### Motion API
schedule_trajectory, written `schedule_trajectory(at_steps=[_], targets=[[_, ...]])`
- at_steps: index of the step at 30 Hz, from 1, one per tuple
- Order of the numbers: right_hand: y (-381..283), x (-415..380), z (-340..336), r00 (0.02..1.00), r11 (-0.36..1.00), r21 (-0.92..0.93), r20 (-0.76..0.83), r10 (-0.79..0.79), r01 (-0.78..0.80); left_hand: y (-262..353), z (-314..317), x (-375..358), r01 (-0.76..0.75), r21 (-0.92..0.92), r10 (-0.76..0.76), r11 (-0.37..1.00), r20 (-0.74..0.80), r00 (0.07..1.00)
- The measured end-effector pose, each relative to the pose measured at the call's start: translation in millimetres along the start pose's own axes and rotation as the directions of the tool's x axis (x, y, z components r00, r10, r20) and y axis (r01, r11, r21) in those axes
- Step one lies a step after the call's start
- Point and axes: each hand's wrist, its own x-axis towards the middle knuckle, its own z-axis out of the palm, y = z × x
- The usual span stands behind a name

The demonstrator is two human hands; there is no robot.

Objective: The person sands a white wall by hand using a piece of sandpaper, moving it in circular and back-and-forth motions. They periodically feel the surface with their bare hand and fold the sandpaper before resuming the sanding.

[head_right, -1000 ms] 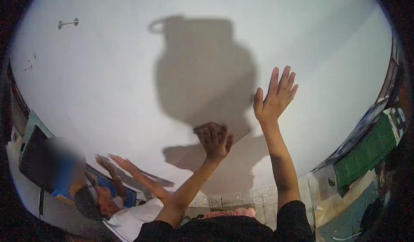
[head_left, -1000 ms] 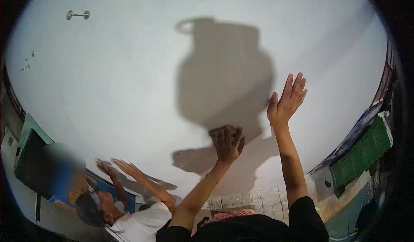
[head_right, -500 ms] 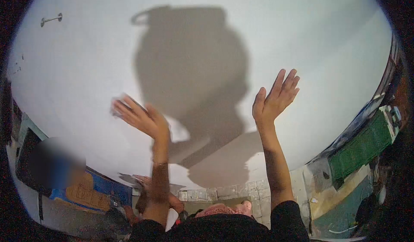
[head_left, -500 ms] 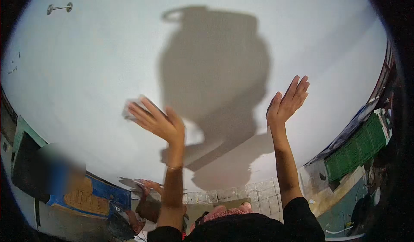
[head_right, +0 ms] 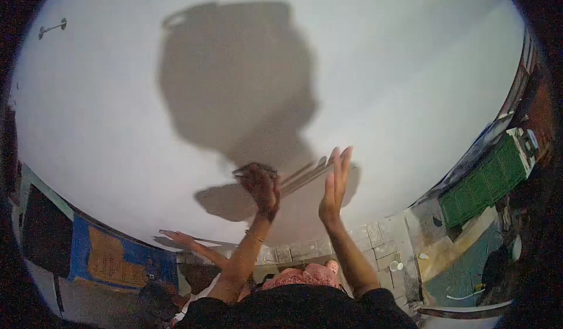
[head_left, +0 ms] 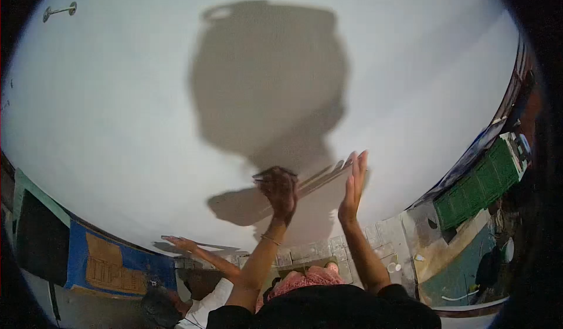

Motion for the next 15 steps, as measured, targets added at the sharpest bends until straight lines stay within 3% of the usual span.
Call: schedule_trajectory(at_steps=[1, 2, 3, 4, 6, 7, 9, 11, 12, 13, 14, 15], targets=[[-9, -17, -5, 1.000, 1.000, -0.004, -0.003, -0.001, 0.001, -9, -7, 16, 0.000, -0.005, 0.000, 1.000, -0.001, 1.000], [-24, -34, -9, 0.974, 0.902, 0.379, -0.008, 0.226, -0.206, -20, -16, 34, -0.024, -0.009, 0.024, 1.000, -0.026, 0.999], [-36, -45, -11, 0.899, 0.624, 0.696, 0.072, 0.433, -0.356, -36, -26, 51, -0.048, -0.013, 0.047, 0.999, -0.044, 0.998], [-39, -47, -18, 0.892, 0.622, 0.694, 0.066, 0.448, -0.364, -48, -36, 67, -0.072, -0.019, 0.071, 0.997, -0.057, 0.996], [-42, -43, -28, 0.845, 0.107, 0.883, 0.394, 0.360, -0.458, -65, -55, 95, -0.122, -0.030, 0.119, 0.992, -0.090, 0.989], [-52, -50, -25, 0.846, 0.114, 0.883, 0.388, 0.367, -0.454, -70, -74, 99, -0.142, -0.037, 0.137, 0.989, -0.118, 0.983], [-63, -46, -28, 0.811, -0.014, 0.871, 0.463, 0.357, -0.491, -60, -106, 117, -0.126, -0.090, 0.113, 0.988, -0.142, 0.983], [-66, -54, -26, 0.819, 0.024, 0.869, 0.458, 0.345, -0.495, -53, -135, 124, -0.113, -0.125, 0.090, 0.986, -0.179, 0.980], [-62, -58, -27, 0.833, 0.106, 0.854, 0.459, 0.308, -0.510, -42, -143, 122, 0.051, -0.307, -0.117, 0.950, -0.199, 0.973], [-58, -58, -24, 0.847, 0.188, 0.837, 0.460, 0.268, -0.514, -31, -148, 121, 0.194, -0.483, -0.315, 0.854, -0.183, 0.931], [-63, -54, -21, 0.851, 0.182, 0.841, 0.460, 0.253, -0.509, -19, -158, 118, 0.432, -0.643, -0.566, 0.633, -0.004, 0.824], [-75, -57, -17, 0.829, 0.255, 0.790, 0.512, 0.225, -0.557, -7, -172, 108, 0.610, -0.723, -0.730, 0.325, 0.219, 0.648]])
